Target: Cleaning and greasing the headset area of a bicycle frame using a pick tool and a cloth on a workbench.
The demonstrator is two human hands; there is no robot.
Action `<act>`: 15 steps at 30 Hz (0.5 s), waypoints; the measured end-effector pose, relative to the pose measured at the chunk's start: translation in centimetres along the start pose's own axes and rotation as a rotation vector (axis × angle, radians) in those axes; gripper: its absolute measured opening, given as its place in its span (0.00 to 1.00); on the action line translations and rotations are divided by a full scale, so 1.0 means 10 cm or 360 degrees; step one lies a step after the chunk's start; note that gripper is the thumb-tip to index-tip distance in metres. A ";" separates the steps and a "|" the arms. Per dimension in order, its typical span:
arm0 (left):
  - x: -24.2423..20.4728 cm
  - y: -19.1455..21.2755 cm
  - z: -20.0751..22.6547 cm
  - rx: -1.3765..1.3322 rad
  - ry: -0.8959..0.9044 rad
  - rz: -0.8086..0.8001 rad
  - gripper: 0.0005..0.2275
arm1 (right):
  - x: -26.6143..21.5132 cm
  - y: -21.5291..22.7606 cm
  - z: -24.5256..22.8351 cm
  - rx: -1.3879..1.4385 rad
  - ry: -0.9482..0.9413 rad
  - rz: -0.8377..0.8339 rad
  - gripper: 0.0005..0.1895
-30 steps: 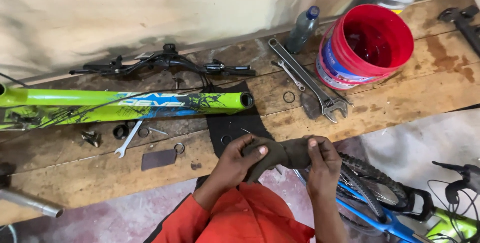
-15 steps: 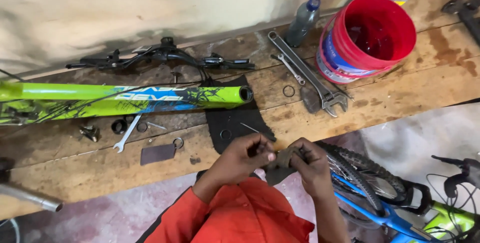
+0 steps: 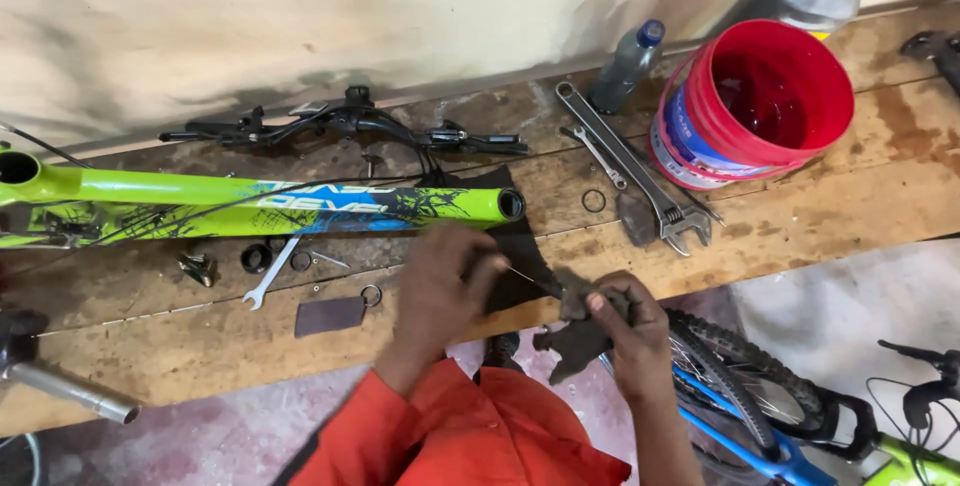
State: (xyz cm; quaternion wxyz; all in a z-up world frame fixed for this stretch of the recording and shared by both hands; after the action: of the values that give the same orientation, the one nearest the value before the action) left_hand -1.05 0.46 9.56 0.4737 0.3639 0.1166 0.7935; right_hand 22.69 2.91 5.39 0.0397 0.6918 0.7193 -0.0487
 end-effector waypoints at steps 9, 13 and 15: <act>0.46 0.13 -0.93 0.1208 -0.0338 -0.0609 0.34 | 0.37 -0.17 -0.23 -0.0250 -0.0136 0.0280 0.08; 0.52 0.01 -0.96 0.1206 -0.0383 -0.0524 0.33 | 0.55 -0.48 -0.37 -0.0711 -0.0118 0.0221 0.11; 0.62 0.01 -0.89 0.1243 -0.0238 -0.0703 0.28 | 0.60 -0.73 -0.40 -0.1014 -0.0221 0.0097 0.11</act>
State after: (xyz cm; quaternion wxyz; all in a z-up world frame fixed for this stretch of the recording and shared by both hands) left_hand -9.00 6.98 6.19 0.4660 0.5379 0.4475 0.5415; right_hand 15.19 9.04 8.70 0.3047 0.6609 0.6729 0.1330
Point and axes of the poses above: each hand's wrist, its own x-axis towards the middle knuckle, its own y-axis out of the back of the hand, z = x × y, the point moved 1 cm from there along x, towards the middle knuckle, and after that the axes turned 9 degrees about z, right-handed, at the moved point
